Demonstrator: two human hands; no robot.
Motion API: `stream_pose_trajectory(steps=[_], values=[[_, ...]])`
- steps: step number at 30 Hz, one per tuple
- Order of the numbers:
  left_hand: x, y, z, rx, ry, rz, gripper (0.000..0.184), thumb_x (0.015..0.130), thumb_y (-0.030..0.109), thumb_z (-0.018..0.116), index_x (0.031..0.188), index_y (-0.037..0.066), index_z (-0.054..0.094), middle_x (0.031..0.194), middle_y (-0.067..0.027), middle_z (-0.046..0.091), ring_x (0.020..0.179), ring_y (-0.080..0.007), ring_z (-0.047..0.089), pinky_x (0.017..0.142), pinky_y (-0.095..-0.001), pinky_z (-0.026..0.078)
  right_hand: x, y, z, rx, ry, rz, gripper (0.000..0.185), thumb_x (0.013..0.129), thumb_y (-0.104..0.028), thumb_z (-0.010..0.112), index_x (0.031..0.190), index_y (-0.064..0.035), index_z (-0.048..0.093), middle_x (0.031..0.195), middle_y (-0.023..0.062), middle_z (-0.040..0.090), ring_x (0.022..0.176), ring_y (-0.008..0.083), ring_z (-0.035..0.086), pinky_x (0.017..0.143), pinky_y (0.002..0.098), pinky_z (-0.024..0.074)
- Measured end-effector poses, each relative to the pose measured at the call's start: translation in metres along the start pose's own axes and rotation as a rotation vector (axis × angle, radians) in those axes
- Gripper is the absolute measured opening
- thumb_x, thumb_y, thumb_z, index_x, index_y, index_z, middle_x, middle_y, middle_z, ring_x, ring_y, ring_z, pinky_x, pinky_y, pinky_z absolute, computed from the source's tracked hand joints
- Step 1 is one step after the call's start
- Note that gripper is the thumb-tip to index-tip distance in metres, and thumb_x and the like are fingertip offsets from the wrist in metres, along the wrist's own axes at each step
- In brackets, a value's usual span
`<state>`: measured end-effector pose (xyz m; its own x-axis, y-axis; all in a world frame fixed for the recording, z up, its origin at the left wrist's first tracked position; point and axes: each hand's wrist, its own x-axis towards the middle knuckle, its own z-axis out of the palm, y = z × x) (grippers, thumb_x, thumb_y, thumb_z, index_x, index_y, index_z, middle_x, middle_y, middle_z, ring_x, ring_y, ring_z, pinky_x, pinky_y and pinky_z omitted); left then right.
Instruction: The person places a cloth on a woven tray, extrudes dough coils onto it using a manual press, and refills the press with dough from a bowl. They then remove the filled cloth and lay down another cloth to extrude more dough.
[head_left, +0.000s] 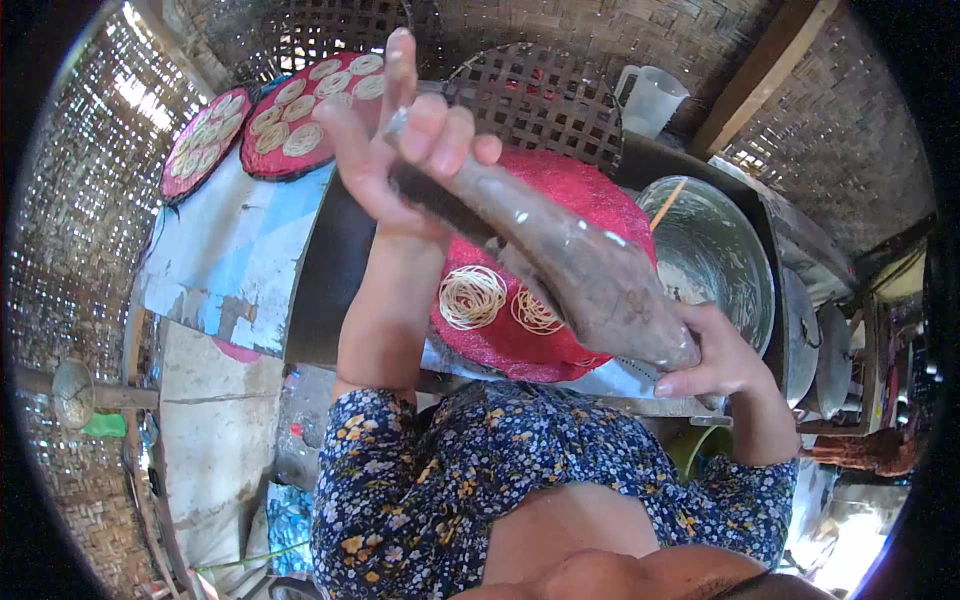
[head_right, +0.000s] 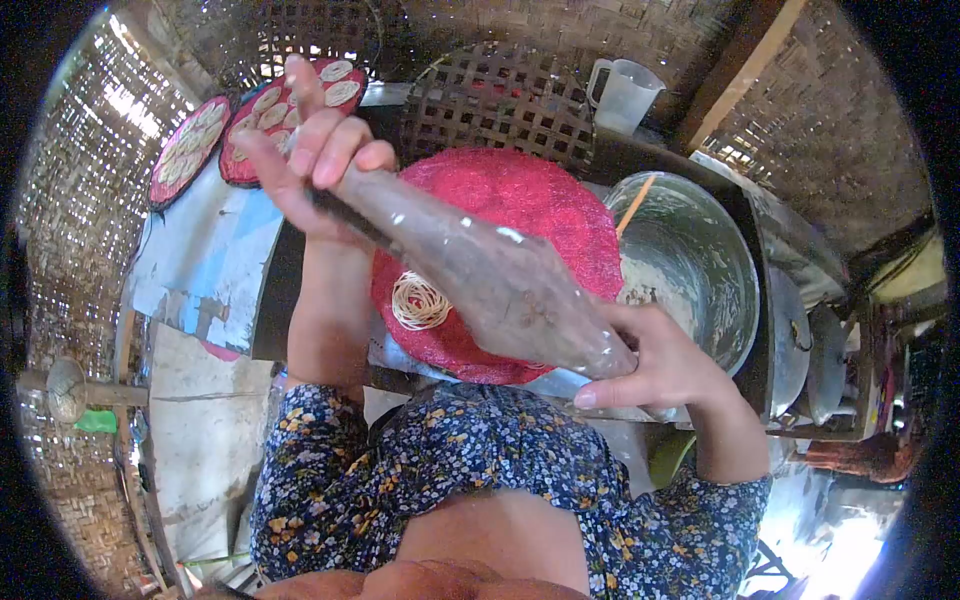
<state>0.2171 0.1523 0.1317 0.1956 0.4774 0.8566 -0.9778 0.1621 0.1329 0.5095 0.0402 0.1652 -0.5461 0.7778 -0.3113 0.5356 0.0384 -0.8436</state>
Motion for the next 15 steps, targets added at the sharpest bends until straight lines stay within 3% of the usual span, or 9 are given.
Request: stream_pose_trajectory(steps=[4, 7, 11, 12, 15], values=[[-0.015, -0.017, 0.013, 0.048, 0.18, 0.039, 0.069, 0.083, 0.063, 0.033, 0.135, 0.017, 0.029, 0.068, 0.0006, 0.051, 0.067, -0.0176, 0.052, 0.081, -0.0447, 0.045, -0.01, 0.014, 0.001, 0.03, -0.024, -0.037, 0.073, 0.055, -0.029, 0.08, 0.114, 0.0035, 0.052, 0.096, 0.0123, 0.062, 0.09, 0.0165, 0.056, 0.083, 0.0301, 0.043], [-0.021, -0.031, 0.006, 0.103, 0.179, -0.009, 0.065, 0.086, 0.056, 0.041, 0.135, 0.015, 0.03, 0.067, 0.0046, 0.048, 0.066, -0.0113, 0.049, 0.079, -0.0351, 0.04, -0.021, 0.019, -0.001, 0.01, -0.013, 0.0, 0.073, 0.055, -0.03, 0.08, 0.114, 0.0037, 0.052, 0.096, 0.013, 0.062, 0.09, 0.0175, 0.057, 0.082, 0.0308, 0.0435], [-0.015, -0.045, -0.009, -0.019, 0.154, -0.072, 0.064, 0.085, 0.058, 0.039, 0.133, 0.015, 0.034, 0.067, 0.004, 0.049, 0.067, -0.0116, 0.05, 0.079, -0.0372, 0.041, -0.03, 0.022, -0.002, -0.031, 0.044, 0.038, 0.071, 0.055, -0.03, 0.079, 0.112, 0.0039, 0.053, 0.094, 0.0142, 0.062, 0.088, 0.0199, 0.058, 0.08, 0.0322, 0.0446], [-0.009, -0.047, -0.012, -0.113, 0.145, -0.124, 0.07, 0.084, 0.064, 0.033, 0.133, 0.014, 0.034, 0.065, 0.0007, 0.047, 0.069, -0.0166, 0.052, 0.081, -0.0395, 0.041, -0.032, 0.023, -0.003, -0.047, 0.062, 0.034, 0.071, 0.055, -0.03, 0.078, 0.112, 0.004, 0.053, 0.093, 0.0145, 0.062, 0.088, 0.0206, 0.059, 0.079, 0.0326, 0.0449], [0.005, -0.059, -0.001, 0.022, 0.706, -0.335, 0.08, 0.081, 0.07, 0.024, 0.133, 0.01, 0.033, 0.071, -0.0049, 0.052, 0.078, -0.0216, 0.055, 0.085, -0.043, 0.041, -0.034, 0.034, -0.004, -0.031, 0.075, 0.075, 0.07, 0.055, -0.03, 0.077, 0.11, 0.0047, 0.053, 0.094, 0.0156, 0.061, 0.088, 0.0221, 0.059, 0.08, 0.033, 0.0444]])
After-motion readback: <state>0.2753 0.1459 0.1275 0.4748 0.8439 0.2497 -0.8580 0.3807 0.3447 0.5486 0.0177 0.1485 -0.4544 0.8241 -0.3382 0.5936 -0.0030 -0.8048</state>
